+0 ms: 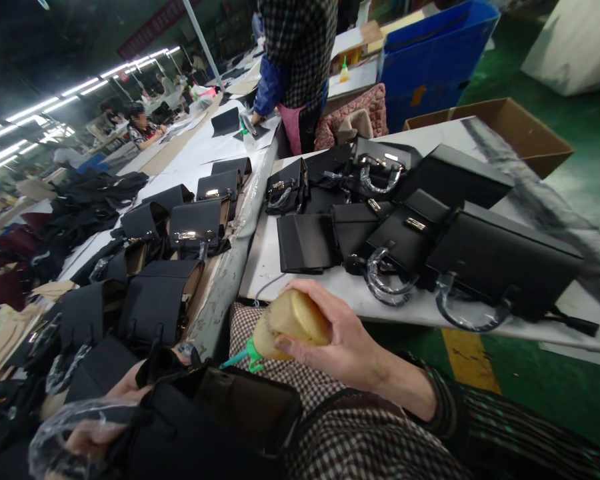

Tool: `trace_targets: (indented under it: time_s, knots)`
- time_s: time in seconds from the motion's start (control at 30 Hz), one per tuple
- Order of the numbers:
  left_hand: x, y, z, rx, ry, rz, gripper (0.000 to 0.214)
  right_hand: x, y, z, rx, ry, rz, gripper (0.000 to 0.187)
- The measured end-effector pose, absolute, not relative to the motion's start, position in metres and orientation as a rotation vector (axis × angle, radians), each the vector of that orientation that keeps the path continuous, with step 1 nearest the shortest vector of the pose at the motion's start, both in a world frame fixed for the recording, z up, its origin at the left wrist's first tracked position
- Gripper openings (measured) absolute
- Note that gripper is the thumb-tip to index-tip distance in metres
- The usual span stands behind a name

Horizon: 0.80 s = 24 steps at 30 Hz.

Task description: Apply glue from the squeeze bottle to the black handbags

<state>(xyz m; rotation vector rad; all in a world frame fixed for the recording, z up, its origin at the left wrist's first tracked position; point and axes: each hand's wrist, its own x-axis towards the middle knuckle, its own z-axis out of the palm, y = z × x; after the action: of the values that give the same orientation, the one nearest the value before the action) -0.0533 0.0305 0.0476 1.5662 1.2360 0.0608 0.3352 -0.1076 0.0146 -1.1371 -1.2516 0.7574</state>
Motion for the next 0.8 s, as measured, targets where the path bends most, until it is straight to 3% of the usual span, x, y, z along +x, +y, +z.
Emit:
trace_targets:
  time_s: [0.17, 0.3, 0.8]
  knots:
    - [0.009, 0.054, 0.039, 1.662, 0.903, -0.241, 0.044, 0.354, -0.11, -0.004, -1.303, -1.221, 0.917, 0.046]
    - [0.035, 0.056, 0.002, 1.644, 0.865, -0.211, 0.029, 0.367, -0.108, -0.018, -1.407, -1.306, 0.901, 0.043]
    - [0.03, 0.046, -0.019, 1.607, 0.944, -0.094, 0.042, 0.36, -0.075, -0.04, -1.302, -1.649, 0.609, 0.058]
